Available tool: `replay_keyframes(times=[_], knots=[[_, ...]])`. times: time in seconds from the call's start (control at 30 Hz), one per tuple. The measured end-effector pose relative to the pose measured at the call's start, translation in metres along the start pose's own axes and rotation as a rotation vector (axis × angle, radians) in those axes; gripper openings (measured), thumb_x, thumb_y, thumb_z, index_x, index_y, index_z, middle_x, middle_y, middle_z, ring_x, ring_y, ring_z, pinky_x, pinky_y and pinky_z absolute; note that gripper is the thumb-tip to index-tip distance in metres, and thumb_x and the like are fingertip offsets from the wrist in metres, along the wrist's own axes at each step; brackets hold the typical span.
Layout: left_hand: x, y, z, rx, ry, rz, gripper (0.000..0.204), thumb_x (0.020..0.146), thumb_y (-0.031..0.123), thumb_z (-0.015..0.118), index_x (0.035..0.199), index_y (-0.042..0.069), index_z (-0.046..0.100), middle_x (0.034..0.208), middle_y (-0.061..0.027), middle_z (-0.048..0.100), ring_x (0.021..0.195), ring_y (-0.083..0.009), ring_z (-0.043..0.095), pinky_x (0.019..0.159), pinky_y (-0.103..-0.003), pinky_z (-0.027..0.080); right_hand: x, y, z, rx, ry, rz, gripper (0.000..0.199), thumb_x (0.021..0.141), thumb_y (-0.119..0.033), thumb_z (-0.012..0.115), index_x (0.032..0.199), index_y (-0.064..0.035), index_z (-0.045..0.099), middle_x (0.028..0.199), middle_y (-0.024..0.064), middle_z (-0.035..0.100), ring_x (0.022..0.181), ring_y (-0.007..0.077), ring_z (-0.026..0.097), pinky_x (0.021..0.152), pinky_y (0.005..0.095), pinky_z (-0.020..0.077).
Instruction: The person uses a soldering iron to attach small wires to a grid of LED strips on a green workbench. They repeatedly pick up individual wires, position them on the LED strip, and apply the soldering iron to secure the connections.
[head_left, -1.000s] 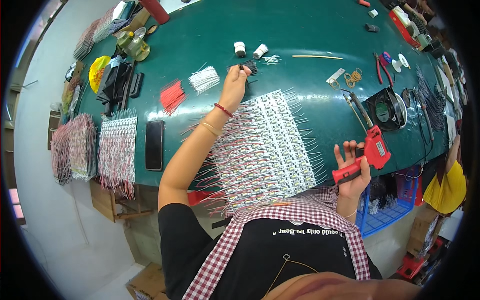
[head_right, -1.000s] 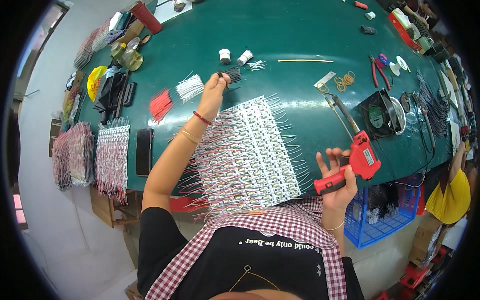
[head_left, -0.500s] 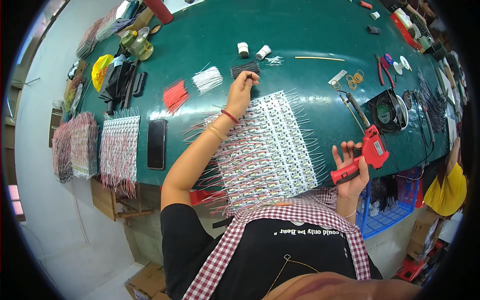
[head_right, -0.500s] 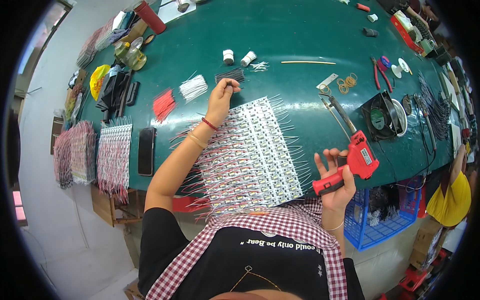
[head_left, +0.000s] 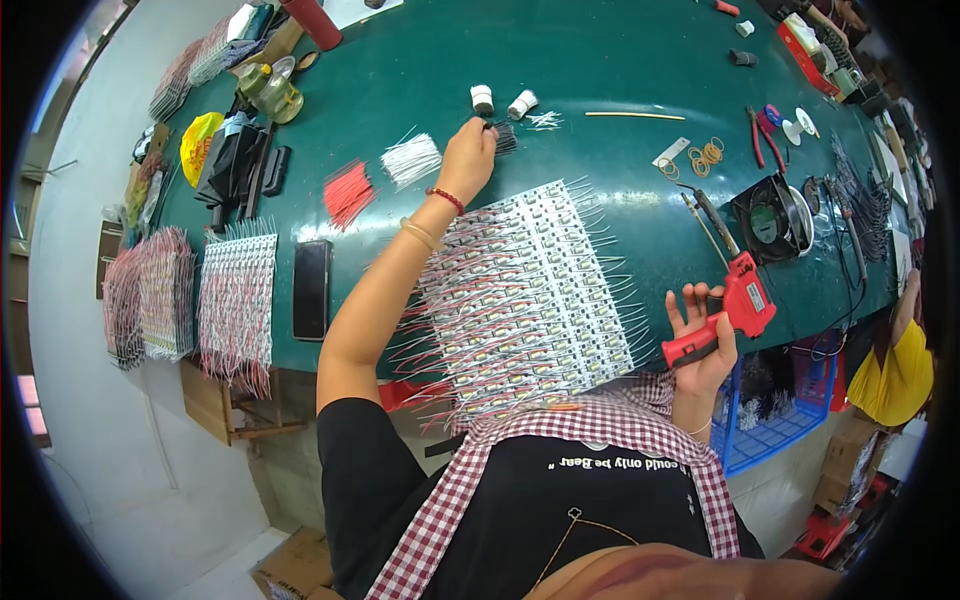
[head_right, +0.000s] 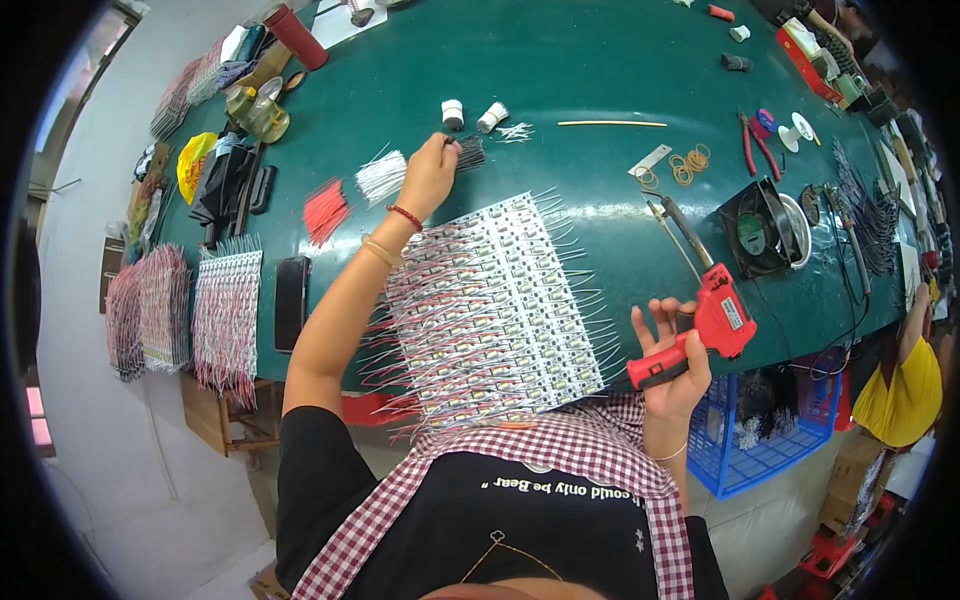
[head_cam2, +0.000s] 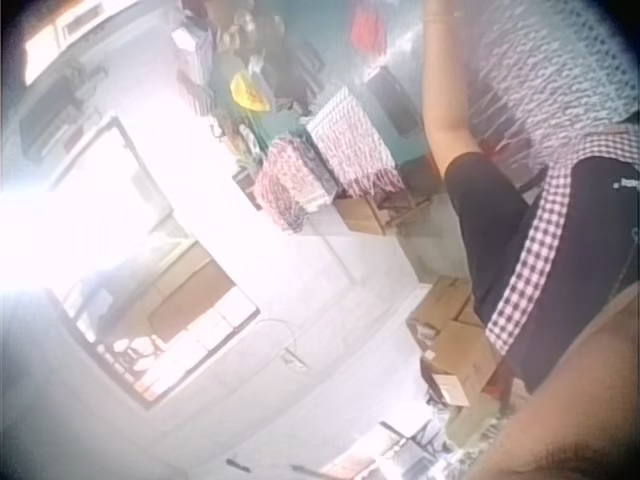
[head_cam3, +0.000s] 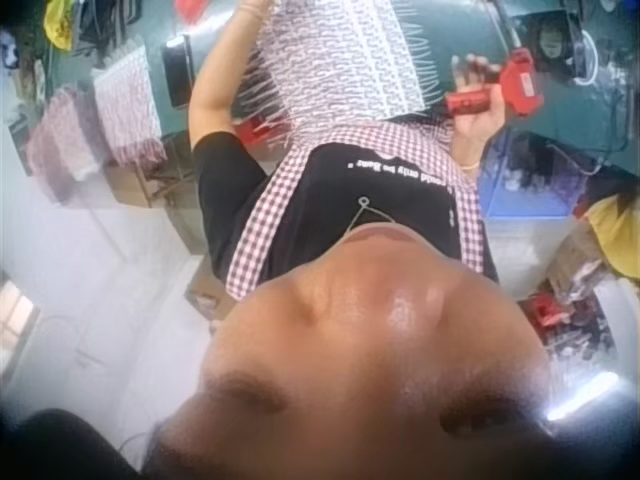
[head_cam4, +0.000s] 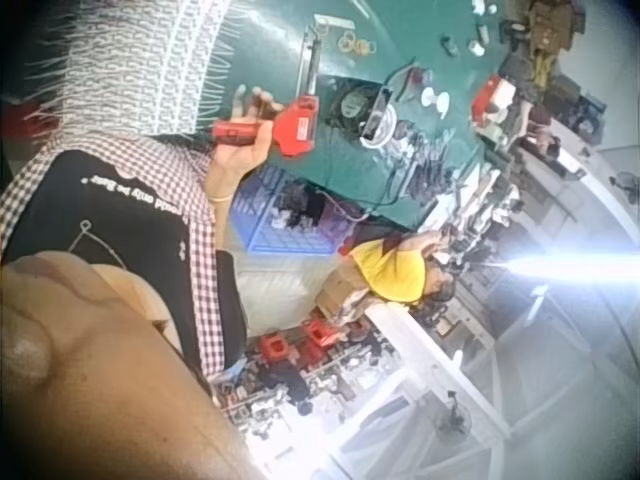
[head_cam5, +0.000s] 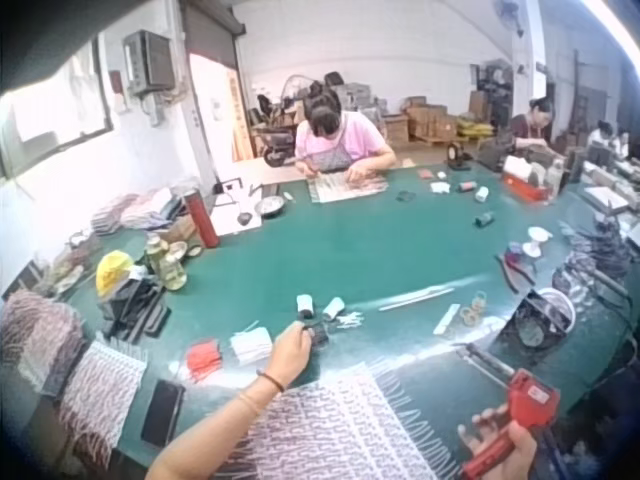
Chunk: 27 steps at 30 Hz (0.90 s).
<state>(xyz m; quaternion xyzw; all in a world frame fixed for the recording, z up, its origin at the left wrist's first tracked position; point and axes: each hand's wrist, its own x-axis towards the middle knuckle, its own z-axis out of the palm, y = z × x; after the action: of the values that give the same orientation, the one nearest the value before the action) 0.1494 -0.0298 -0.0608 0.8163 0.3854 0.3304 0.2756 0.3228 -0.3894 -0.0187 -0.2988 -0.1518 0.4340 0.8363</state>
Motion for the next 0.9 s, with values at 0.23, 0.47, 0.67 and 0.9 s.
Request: replay_keyframes(times=[0.23, 0.47, 0.67, 0.9], knots=[[-0.015, -0.013, 0.006, 0.295, -0.163, 0.106, 0.012, 0.082, 0.01, 0.062, 0.087, 0.001, 0.054, 0.092, -0.0156, 0.059, 0.091, -0.0335, 0.056, 0.078, -0.042, 0.046, 0.002, 0.002, 0.003, 0.017, -0.006, 0.018, 0.032, 0.09, -0.021, 0.057, 0.117, -0.0075, 0.048, 0.116, 0.0115, 0.055, 0.118, 0.0267, 0.049, 0.106, 0.054, 0.0323], [-0.014, -0.015, 0.011, 0.307, -0.125, 0.168, 0.013, 0.081, 0.01, 0.062, 0.087, 0.001, 0.054, 0.089, -0.0142, 0.059, 0.09, -0.0329, 0.056, 0.078, -0.042, 0.046, 0.0, 0.0, 0.0, 0.013, 0.002, 0.009, 0.033, 0.09, -0.021, 0.057, 0.117, -0.0071, 0.048, 0.116, 0.0117, 0.056, 0.118, 0.027, 0.049, 0.106, 0.0544, 0.0325], [-0.017, -0.01, 0.013, 0.416, -0.126, 0.194, 0.013, 0.082, 0.009, 0.06, 0.087, 0.0, 0.053, 0.089, -0.0158, 0.057, 0.089, -0.0331, 0.055, 0.077, -0.042, 0.045, 0.001, -0.001, 0.0, 0.063, -0.052, 0.031, 0.031, 0.091, -0.019, 0.055, 0.118, -0.0057, 0.046, 0.118, 0.012, 0.053, 0.12, 0.0272, 0.047, 0.107, 0.053, 0.0313], [-0.02, 0.003, 0.01, 0.259, 0.042, 0.16, 0.011, 0.09, 0.009, 0.053, 0.092, -0.002, 0.053, 0.087, -0.0155, 0.055, 0.085, -0.0291, 0.054, 0.075, -0.04, 0.044, -0.003, -0.002, 0.0, 0.025, 0.0, -0.002, 0.032, 0.09, -0.021, 0.057, 0.117, -0.0067, 0.048, 0.116, 0.0116, 0.055, 0.118, 0.027, 0.049, 0.106, 0.0538, 0.0326]])
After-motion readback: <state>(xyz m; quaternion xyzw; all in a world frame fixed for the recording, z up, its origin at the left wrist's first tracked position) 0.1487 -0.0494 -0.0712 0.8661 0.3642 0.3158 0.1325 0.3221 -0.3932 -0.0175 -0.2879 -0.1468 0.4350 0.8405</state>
